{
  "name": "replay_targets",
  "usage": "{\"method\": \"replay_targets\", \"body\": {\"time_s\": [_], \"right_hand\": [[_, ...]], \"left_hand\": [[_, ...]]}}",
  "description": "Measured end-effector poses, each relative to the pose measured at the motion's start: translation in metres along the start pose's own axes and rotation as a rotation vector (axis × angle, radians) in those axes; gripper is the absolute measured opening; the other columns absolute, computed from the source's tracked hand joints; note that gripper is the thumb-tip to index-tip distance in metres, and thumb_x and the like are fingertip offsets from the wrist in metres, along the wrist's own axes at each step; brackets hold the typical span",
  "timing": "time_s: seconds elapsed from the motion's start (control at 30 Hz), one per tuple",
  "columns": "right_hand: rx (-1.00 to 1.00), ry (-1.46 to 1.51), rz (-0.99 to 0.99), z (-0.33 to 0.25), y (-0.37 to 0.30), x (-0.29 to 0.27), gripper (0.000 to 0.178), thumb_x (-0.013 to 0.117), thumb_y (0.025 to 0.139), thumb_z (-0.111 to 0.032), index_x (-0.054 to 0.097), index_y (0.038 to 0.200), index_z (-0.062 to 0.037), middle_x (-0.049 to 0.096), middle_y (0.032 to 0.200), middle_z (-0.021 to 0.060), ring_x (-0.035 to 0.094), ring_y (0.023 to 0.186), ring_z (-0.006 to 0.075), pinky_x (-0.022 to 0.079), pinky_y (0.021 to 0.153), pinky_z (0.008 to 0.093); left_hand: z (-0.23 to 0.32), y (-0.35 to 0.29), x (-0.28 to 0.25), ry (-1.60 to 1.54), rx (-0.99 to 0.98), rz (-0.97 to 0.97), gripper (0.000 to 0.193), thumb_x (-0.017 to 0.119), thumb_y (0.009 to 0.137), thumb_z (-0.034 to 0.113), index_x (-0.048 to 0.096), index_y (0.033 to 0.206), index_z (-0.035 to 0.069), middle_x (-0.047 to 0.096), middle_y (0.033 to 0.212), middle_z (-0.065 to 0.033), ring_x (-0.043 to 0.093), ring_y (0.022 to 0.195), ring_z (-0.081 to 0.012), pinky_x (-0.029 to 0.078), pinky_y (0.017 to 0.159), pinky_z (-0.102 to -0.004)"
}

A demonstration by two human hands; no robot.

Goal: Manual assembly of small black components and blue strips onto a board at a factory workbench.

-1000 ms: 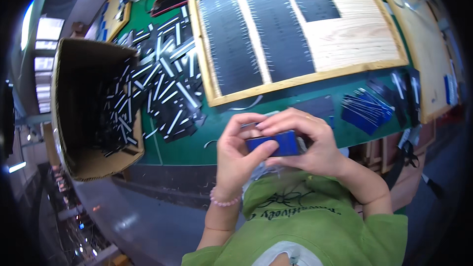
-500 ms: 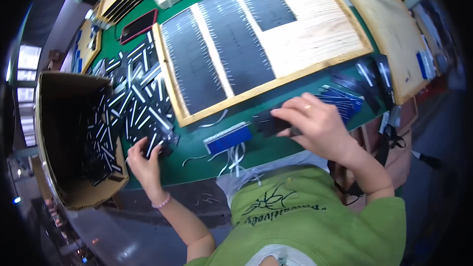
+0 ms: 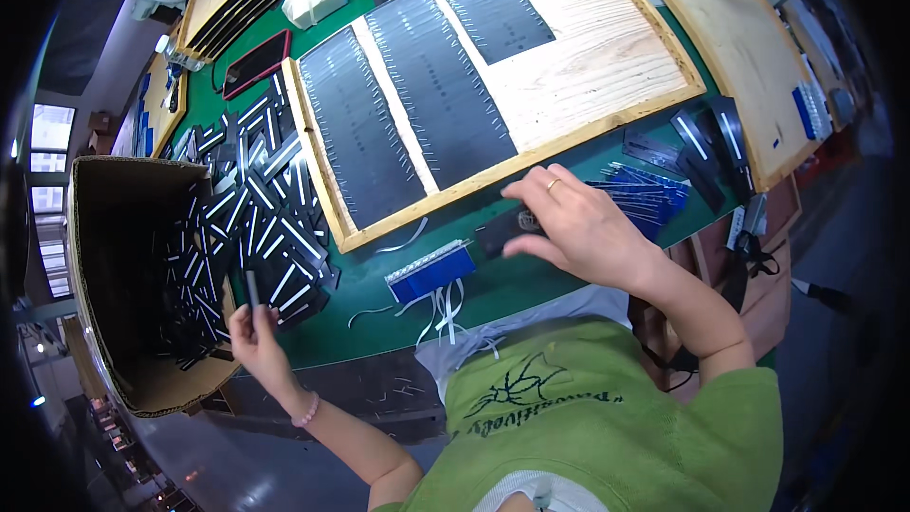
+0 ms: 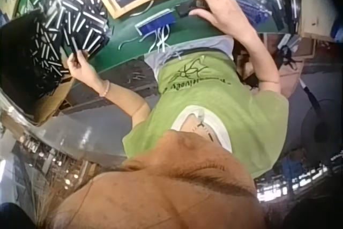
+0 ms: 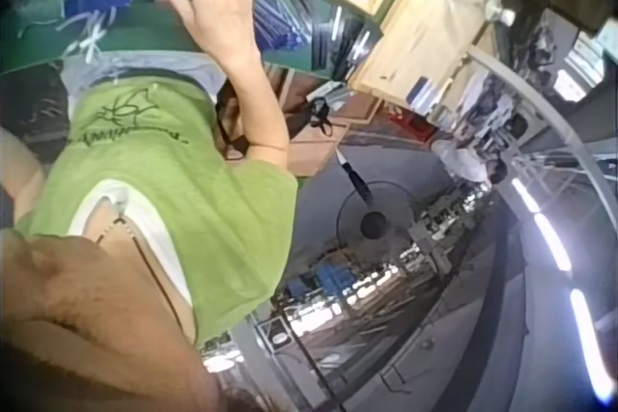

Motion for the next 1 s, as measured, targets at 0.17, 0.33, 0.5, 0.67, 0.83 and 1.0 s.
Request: {"method": "replay_targets", "body": {"time_s": [0.17, 0.33, 0.5, 0.67, 0.83, 1.0], "right_hand": [[-0.271, 0.196, 0.258, -0.055, 0.010, -0.016, 0.019, 0.070, 0.077, -0.007, 0.054, 0.087, -0.0036, 0.055, 0.075, 0.0081, 0.054, 0.065, 0.0240, 0.046, 0.054, 0.0337], [-0.492, -0.074, 0.359, -0.091, 0.026, 0.005, 0.016, 0.063, 0.064, -0.009, 0.056, 0.078, -0.0069, 0.051, 0.079, 0.0023, 0.056, 0.079, 0.0172, 0.049, 0.056, 0.0244], [-0.547, -0.092, 0.300, -0.094, 0.027, 0.017, 0.016, 0.061, 0.060, -0.011, 0.057, 0.075, -0.0067, 0.047, 0.076, 0.0012, 0.054, 0.078, 0.0155, 0.049, 0.055, 0.0228], [-0.642, 0.035, 0.056, -0.090, -0.017, 0.049, 0.013, 0.061, 0.063, -0.015, 0.053, 0.071, -0.0083, 0.049, 0.077, 0.0026, 0.054, 0.077, 0.0168, 0.048, 0.056, 0.0226], [-0.476, 0.019, 0.303, -0.079, 0.003, 0.029, 0.016, 0.069, 0.071, -0.014, 0.060, 0.083, -0.0078, 0.057, 0.089, 0.0034, 0.055, 0.082, 0.0205, 0.051, 0.057, 0.0274], [-0.537, -0.081, 0.275, -0.085, 0.015, 0.024, 0.021, 0.063, 0.063, -0.011, 0.062, 0.084, -0.0075, 0.055, 0.084, 0.0008, 0.055, 0.078, 0.0169, 0.050, 0.056, 0.0247]], "left_hand": [[0.062, -0.038, 0.032, -0.197, 0.003, -0.054, 0.012, 0.068, 0.076, -0.006, 0.064, 0.086, -0.002, 0.062, 0.065, -0.0071, 0.052, 0.047, -0.0078, 0.041, 0.041, -0.0177], [0.085, -0.081, 0.113, -0.208, -0.126, -0.610, 0.020, 0.055, 0.093, 0.003, 0.066, 0.108, -0.003, 0.060, 0.081, -0.0024, 0.050, 0.057, -0.0037, 0.039, 0.049, -0.0167], [0.085, -0.096, 0.126, -0.198, -0.088, -0.658, 0.019, 0.051, 0.096, 0.006, 0.067, 0.097, -0.005, 0.056, 0.076, 0.0001, 0.047, 0.055, -0.0023, 0.034, 0.047, -0.0172], [0.086, -0.068, 0.099, -0.141, -0.067, -0.326, 0.018, 0.053, 0.096, 0.008, 0.069, 0.097, -0.001, 0.057, 0.072, 0.0022, 0.047, 0.055, -0.0010, 0.037, 0.050, -0.0157], [0.083, -0.083, 0.119, -0.120, -0.138, -0.586, 0.015, 0.056, 0.092, 0.005, 0.069, 0.097, -0.001, 0.061, 0.077, -0.0008, 0.052, 0.060, -0.0035, 0.041, 0.052, -0.0176], [0.086, -0.095, 0.129, -0.048, 0.023, -0.663, 0.012, 0.057, 0.090, 0.003, 0.069, 0.092, -0.001, 0.059, 0.072, -0.0054, 0.052, 0.057, -0.0070, 0.041, 0.051, -0.0213]]}}
Point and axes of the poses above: each hand's wrist, its own y-axis towards the middle knuckle, its own x-axis out of the palm, z = x × y, the point moved 6 cm from there along y, towards the middle knuckle
